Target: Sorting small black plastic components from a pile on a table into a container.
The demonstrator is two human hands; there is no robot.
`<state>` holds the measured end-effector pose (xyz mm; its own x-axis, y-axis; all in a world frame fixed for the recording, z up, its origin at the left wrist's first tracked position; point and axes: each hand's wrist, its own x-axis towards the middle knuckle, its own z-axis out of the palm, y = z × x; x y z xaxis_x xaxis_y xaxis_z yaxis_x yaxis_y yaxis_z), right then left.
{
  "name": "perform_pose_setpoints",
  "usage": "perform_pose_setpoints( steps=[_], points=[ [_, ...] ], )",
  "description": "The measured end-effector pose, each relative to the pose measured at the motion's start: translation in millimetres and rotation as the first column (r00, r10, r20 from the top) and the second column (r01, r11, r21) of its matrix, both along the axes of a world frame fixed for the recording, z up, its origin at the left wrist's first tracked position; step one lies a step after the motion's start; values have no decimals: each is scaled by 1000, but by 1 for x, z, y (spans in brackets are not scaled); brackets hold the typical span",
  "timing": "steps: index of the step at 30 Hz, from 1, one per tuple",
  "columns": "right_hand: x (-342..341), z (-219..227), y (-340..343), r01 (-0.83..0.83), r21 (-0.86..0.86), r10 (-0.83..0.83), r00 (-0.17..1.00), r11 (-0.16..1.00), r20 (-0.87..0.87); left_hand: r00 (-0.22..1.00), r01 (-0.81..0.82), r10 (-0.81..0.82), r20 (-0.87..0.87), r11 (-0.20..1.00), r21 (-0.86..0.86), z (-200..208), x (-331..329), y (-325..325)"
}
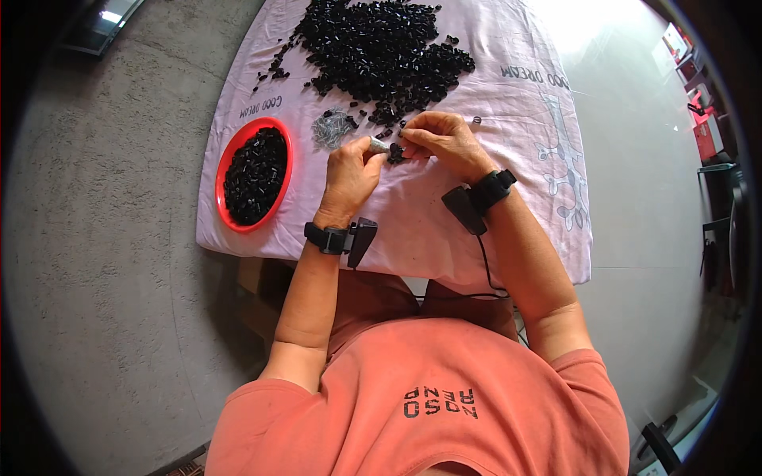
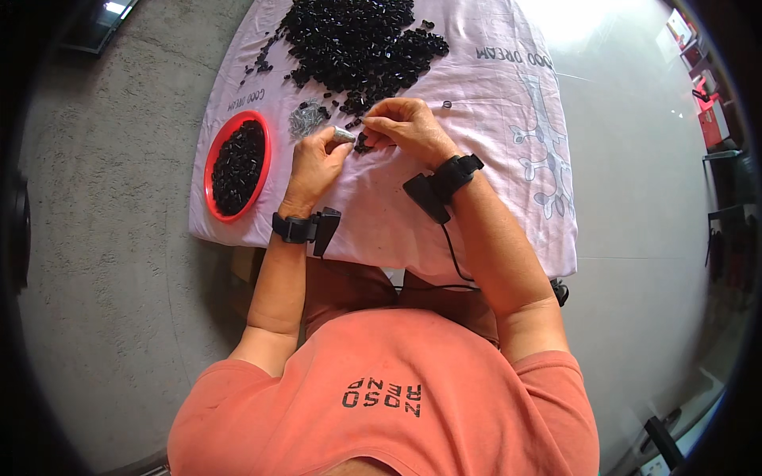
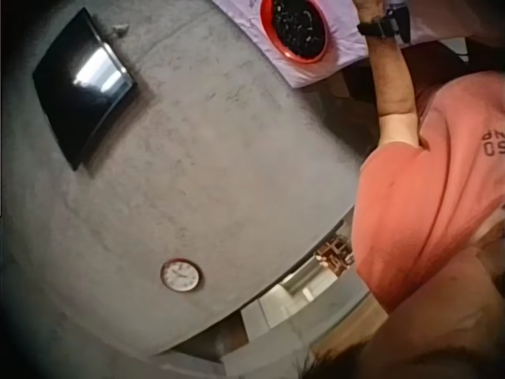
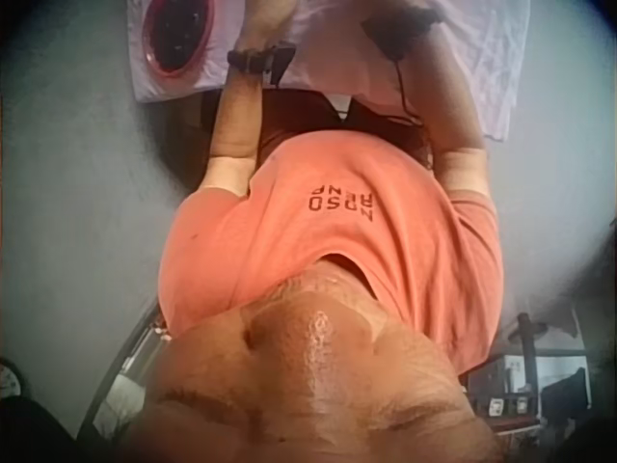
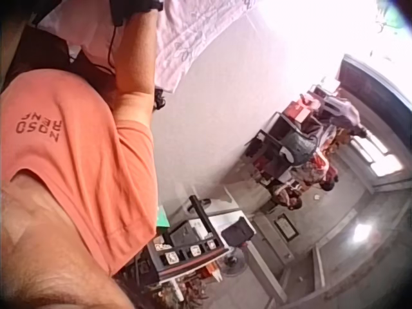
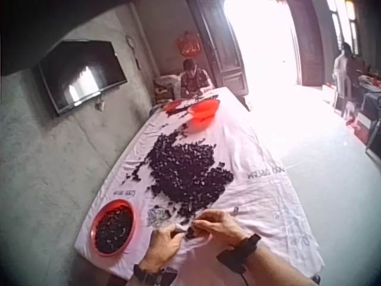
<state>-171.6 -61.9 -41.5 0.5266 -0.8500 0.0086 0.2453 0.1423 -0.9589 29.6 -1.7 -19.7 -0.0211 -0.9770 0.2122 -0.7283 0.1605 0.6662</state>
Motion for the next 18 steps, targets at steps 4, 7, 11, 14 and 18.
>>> perform_pose_setpoints(
  steps=[4,7,11,14,18],
  points=[
    [-2,-1,-1,33,7,-33,999,999,11,998,-34,31,61,999,42,1,-10,5],
    [-2,-2,-1,41,10,-41,999,999,20,993,-41,40,110,999,10,-6,-8,4],
    [-3,-4,-3,59,11,-59,998,998,17,992,-30,31,119,1000,-8,-9,-7,5],
    [-4,-5,-4,50,18,-51,998,999,24,990,-39,35,135,999,22,-5,-7,10],
    [-4,-6,-4,43,30,-44,999,999,31,997,-45,38,69,994,95,-1,-7,12]
  ],
)
